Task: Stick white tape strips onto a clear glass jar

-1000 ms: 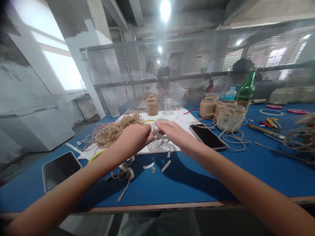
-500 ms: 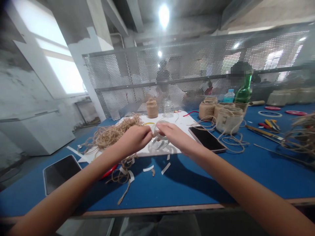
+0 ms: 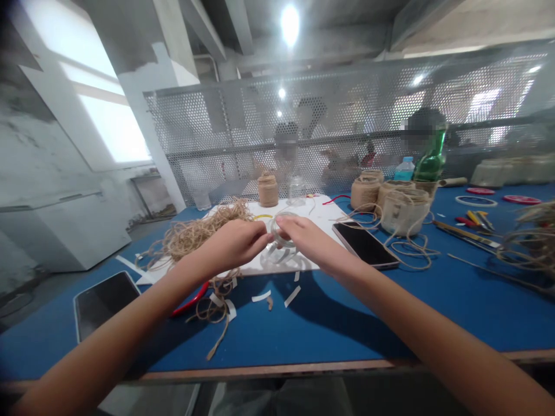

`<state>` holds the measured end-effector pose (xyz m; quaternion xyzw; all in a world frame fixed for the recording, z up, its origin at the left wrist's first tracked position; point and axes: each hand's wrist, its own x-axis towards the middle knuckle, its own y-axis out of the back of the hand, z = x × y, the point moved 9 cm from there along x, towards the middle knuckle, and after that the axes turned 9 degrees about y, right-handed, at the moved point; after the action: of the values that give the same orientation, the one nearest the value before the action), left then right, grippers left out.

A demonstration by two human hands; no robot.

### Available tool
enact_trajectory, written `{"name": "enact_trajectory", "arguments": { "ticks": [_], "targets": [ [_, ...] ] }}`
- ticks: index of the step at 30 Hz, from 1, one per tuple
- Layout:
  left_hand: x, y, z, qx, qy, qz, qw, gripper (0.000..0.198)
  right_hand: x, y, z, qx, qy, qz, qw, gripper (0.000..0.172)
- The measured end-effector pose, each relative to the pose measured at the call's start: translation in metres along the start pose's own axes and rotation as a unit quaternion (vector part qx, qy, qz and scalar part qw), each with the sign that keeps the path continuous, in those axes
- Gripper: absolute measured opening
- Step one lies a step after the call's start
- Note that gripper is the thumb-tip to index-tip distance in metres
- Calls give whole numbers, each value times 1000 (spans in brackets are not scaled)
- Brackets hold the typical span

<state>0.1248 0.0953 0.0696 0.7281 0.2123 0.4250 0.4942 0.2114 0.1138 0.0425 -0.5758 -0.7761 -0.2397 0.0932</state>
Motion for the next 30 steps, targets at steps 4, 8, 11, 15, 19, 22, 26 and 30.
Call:
{"name": "enact_trajectory", "arguments": {
  "ticks": [4, 8, 11, 15, 19, 22, 26, 30],
  "targets": [
    [-1, -1, 0, 10, -15, 3, 1000, 36, 0, 1, 1, -6, -3, 2, 1000, 29],
    [0, -2, 1, 25, -11, 3, 1000, 37, 1, 0, 1, -8, -4, -1, 1000, 28],
    [0, -3, 1, 34, -14, -4, 999, 37, 1, 1, 1, -13, -11, 7, 1000, 28],
    [-1, -4, 2, 49, -24, -3, 999, 37, 1, 1, 0, -16, -8, 5, 1000, 28],
    [-1, -5, 2, 64, -15, 1, 998, 36, 1, -2, -4, -8, 6, -7, 1000, 29],
    [-1, -4, 2, 60, -8, 3, 998, 37, 0, -1, -3, -4, 3, 1, 1000, 28],
    [0, -2, 2, 38, -5, 10, 999, 34, 0, 2, 0, -4, -7, 16, 1000, 28],
    [0, -3, 1, 16, 0, 13, 1000, 34, 0, 2, -1, -4, -4, 12, 1000, 27]
  ]
}}
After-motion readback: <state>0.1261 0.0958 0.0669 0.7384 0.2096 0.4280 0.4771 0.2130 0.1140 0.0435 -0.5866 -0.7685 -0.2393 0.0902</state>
